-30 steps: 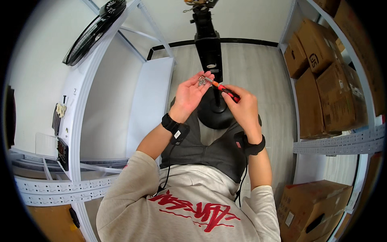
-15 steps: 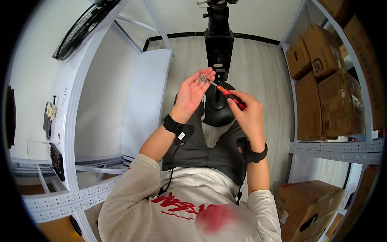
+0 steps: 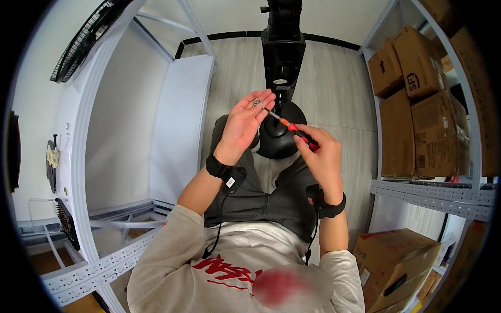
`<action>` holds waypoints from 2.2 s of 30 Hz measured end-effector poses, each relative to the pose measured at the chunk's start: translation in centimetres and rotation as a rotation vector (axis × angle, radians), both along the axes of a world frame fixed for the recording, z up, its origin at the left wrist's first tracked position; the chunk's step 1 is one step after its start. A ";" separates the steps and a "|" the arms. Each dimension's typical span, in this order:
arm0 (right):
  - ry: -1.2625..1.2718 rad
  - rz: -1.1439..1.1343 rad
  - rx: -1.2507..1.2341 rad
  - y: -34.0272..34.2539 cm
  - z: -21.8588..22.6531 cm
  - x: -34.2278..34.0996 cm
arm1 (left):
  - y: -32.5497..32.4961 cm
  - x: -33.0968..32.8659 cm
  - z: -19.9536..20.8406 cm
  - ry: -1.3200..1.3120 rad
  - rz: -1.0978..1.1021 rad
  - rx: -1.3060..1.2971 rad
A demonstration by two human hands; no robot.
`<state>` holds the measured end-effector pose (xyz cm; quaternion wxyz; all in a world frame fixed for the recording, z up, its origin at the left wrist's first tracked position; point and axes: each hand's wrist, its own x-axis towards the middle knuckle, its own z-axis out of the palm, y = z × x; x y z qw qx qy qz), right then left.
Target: The person assembles a standing fan by connecting internal wires, securing the motor housing, and fastening the base with screws. They use a screwdriver to tighten multiple screws on the fan's base and body.
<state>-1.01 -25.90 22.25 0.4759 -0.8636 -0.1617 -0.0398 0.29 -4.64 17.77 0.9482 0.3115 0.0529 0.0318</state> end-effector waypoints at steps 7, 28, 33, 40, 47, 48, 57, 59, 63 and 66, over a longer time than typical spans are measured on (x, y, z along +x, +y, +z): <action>0.022 0.003 -0.019 0.3 -0.3 -0.8 | 0.1 -0.7 -1.1 -0.011 0.020 0.015; -0.420 -0.002 -0.216 1.4 -2.0 -1.3 | -1.6 0.1 -1.4 0.076 0.169 -0.042; -0.478 -0.004 -0.273 1.7 -2.0 -1.2 | -1.8 0.5 -1.5 0.090 0.198 -0.035; -0.509 -0.039 -0.288 2.3 -2.8 -1.3 | -2.1 0.8 -2.0 0.101 0.233 0.007; -0.461 -0.070 -0.234 2.6 -3.8 -1.4 | -2.2 1.3 -2.0 0.070 0.217 0.023; -0.508 -0.070 -0.247 2.5 -3.8 -1.2 | -2.1 1.3 -1.8 0.076 0.200 0.025; -0.299 -0.126 0.028 2.6 -4.3 -1.1 | -1.8 1.8 -1.1 0.092 0.164 -0.158; -0.302 -0.142 0.057 2.6 -4.2 -1.2 | -1.5 2.1 -1.2 0.105 0.146 -0.249; -0.268 -0.174 0.121 2.4 -3.7 -1.2 | -0.3 3.4 -3.0 0.193 0.167 -0.257; -0.199 -0.182 0.188 2.2 -2.9 -0.9 | 1.1 5.1 -3.2 0.296 0.163 -0.204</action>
